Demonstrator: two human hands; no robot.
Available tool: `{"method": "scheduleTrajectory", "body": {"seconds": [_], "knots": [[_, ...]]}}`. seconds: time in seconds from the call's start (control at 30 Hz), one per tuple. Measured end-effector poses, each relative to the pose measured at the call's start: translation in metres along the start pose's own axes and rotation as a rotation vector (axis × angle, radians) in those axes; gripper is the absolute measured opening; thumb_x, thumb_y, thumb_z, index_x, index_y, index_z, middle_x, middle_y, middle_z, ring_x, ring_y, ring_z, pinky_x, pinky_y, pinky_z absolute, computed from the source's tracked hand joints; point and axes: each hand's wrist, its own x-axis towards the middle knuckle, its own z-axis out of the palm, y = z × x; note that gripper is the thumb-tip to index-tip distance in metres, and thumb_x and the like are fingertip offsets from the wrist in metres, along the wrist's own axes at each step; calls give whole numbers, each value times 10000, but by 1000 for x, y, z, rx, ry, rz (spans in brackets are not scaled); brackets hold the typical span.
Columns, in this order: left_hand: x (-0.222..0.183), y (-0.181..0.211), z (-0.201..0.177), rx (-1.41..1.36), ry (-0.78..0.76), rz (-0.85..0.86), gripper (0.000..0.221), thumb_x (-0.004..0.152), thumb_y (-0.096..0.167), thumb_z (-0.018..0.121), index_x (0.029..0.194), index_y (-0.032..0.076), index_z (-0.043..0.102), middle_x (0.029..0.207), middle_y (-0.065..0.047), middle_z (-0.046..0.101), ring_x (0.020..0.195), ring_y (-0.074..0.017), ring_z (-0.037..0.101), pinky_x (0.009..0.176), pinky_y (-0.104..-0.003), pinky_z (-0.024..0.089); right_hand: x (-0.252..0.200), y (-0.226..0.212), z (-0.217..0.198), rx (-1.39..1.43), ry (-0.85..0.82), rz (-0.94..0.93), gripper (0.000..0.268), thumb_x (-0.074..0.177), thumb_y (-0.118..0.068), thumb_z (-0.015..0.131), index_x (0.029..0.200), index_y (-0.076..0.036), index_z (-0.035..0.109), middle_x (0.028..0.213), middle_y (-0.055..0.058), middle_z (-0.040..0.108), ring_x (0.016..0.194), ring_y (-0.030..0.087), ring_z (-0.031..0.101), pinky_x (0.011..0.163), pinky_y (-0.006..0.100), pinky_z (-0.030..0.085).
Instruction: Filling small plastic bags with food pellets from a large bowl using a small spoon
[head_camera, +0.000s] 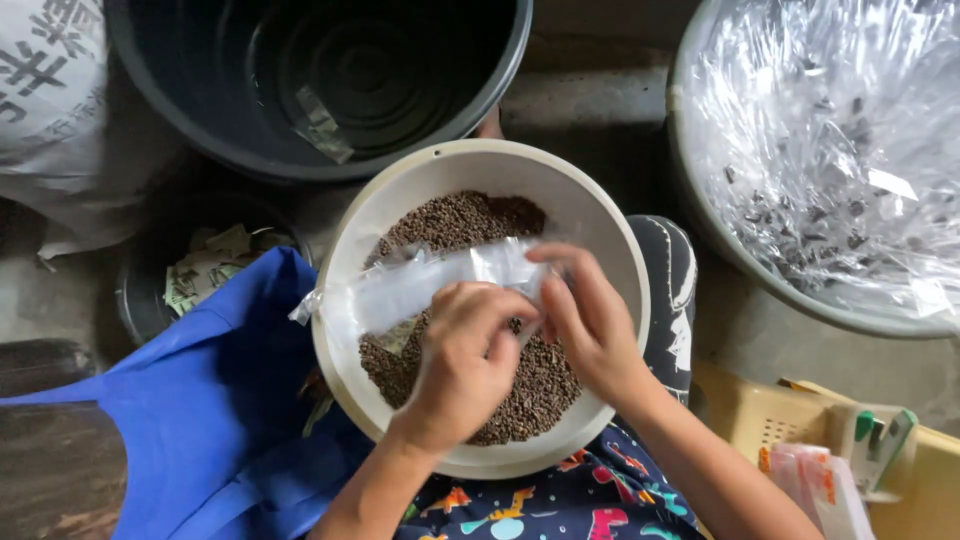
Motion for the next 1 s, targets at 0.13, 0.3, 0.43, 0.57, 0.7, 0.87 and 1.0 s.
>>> {"method": "scheduleTrajectory", "body": {"seconds": [0.13,0.3,0.43,0.57,0.7,0.87,1.0], "knots": [[3,2,6,135,151,248,270,821,-90,641,911,161,682,856,38,667,879,-181,589,908,-376,463,8,14,11,304,245,286,178,1001,-168,658,1011,-36,539,507,102,539,287,172,487,266,263,360],[4,0,-7,99,152,109,204,921,-36,641,1054,119,652,889,-22,676,804,-206,616,829,-359,493,-17,34,9,452,146,376,174,909,-102,759,981,-35,615,543,44,489,357,119,438,314,241,325],[3,18,-22,-263,-128,-122,253,917,54,721,1148,78,622,806,-80,686,631,-185,584,627,-314,529,-14,57,-18,149,132,164,107,835,-67,810,918,-13,770,773,123,703,683,167,619,644,287,496],[-2,-7,-11,-352,-102,-276,161,919,38,730,1050,99,660,807,-54,701,684,-167,628,651,-313,527,-17,9,-19,551,61,430,234,946,-232,706,849,-19,696,640,130,656,545,179,621,495,267,465],[12,3,-17,-389,-242,-292,187,862,19,775,1027,81,711,840,-76,727,716,-185,636,650,-301,534,-4,-6,-24,212,-24,328,201,909,-161,752,1016,-16,662,684,101,657,542,133,555,483,255,434],[34,0,-28,-467,-117,-310,87,940,25,694,920,106,720,754,-54,705,743,-171,661,726,-309,553,-20,17,-10,50,24,219,155,986,-166,647,1051,-40,710,665,59,681,514,112,563,480,243,456],[71,7,-64,-411,315,-304,60,1025,124,641,995,76,659,776,-32,658,657,-85,596,601,-196,507,-30,10,-28,-250,-59,2,46,862,-96,714,897,-77,692,738,36,688,596,154,622,552,268,515]]}}
